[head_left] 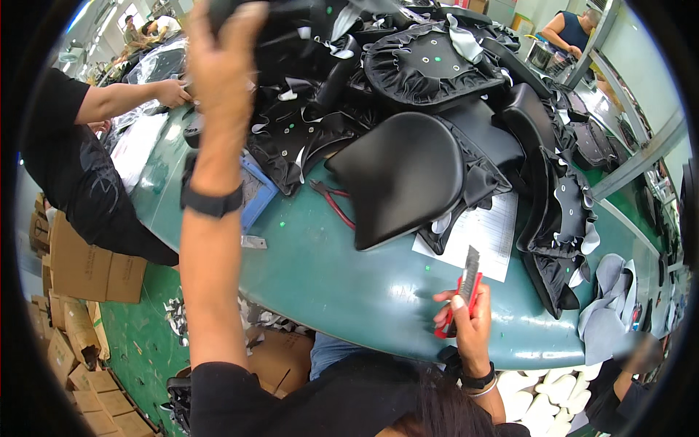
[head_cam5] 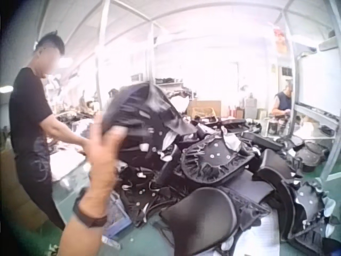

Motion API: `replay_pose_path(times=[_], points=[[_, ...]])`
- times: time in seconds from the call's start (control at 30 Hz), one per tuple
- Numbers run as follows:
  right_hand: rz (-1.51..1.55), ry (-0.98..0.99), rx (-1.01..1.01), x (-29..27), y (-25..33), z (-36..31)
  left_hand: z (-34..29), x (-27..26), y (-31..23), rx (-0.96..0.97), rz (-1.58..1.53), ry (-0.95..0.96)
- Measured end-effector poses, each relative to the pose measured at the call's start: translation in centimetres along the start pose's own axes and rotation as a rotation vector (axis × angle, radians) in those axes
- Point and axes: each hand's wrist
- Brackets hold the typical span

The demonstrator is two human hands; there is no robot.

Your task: The person trims excess fabric and padding from black padded components using a utility knife.

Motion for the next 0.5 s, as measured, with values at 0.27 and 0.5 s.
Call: replay_pose_path(times=[0.27, 0.5], points=[[-0.029, -0.230, -0.047, -2.1, 0.8, 0.0, -19.0, -14.7, -6.7, -1.364, -0.289, 0.116], [-0.623, 0.138, -0.068, -2.0, 0.1, -0.2, -24.4, -16.0, -8.7, -0.813, 0.515, 0.812]])
Point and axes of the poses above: each hand's wrist, its own z-axis towards the middle knuckle, its own x-axis out of the palm, y = z × x, and after that the axes turned 11 degrees about -y, right-handed
